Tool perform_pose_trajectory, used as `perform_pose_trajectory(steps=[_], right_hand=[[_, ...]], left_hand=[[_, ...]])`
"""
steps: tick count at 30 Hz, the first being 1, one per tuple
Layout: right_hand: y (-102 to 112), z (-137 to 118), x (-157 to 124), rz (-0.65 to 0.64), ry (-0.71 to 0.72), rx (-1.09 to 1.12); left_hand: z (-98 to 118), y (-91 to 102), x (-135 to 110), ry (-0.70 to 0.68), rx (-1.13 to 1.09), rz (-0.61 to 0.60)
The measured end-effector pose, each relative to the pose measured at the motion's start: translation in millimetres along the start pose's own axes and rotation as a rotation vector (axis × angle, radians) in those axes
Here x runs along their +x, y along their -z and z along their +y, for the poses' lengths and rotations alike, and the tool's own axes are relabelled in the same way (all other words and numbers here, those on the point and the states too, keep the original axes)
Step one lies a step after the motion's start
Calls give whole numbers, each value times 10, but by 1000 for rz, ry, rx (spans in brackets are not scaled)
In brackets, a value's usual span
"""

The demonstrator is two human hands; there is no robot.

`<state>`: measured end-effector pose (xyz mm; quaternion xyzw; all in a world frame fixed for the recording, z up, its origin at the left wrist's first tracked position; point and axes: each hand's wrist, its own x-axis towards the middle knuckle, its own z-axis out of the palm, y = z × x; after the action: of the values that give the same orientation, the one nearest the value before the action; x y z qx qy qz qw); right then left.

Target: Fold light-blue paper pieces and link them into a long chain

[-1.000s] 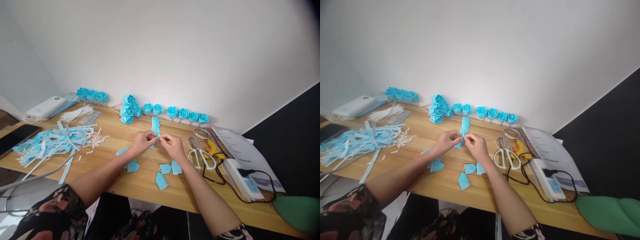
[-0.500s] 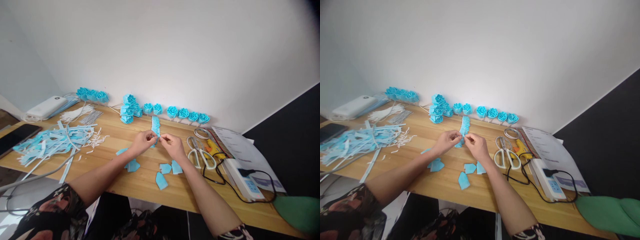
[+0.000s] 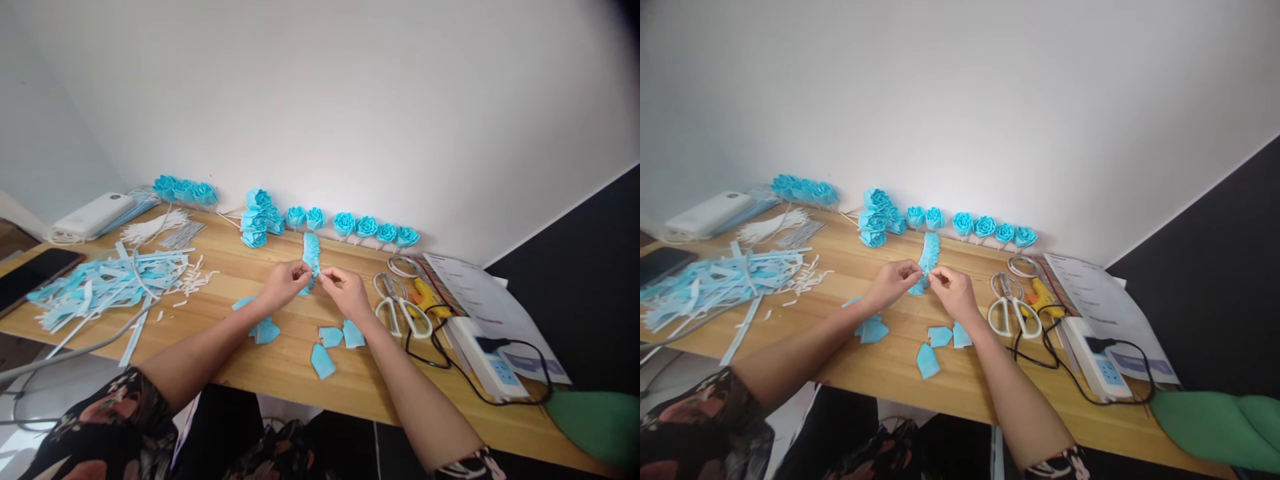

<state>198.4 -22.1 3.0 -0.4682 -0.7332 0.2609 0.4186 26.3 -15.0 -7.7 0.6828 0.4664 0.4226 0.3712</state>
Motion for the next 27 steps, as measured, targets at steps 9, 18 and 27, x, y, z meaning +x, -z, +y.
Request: perform_pose_trajectory(steps=[9,18,27], right_hand=[[81,71,80,109,-253,412],[76,27,74,62,-214,492],[63,-27,36,-132,-142,457]], left_hand=[[260,871,60,63,229,279],[-181,1898,-445,330,978,118],[55,1279,-295,-204,807,144]])
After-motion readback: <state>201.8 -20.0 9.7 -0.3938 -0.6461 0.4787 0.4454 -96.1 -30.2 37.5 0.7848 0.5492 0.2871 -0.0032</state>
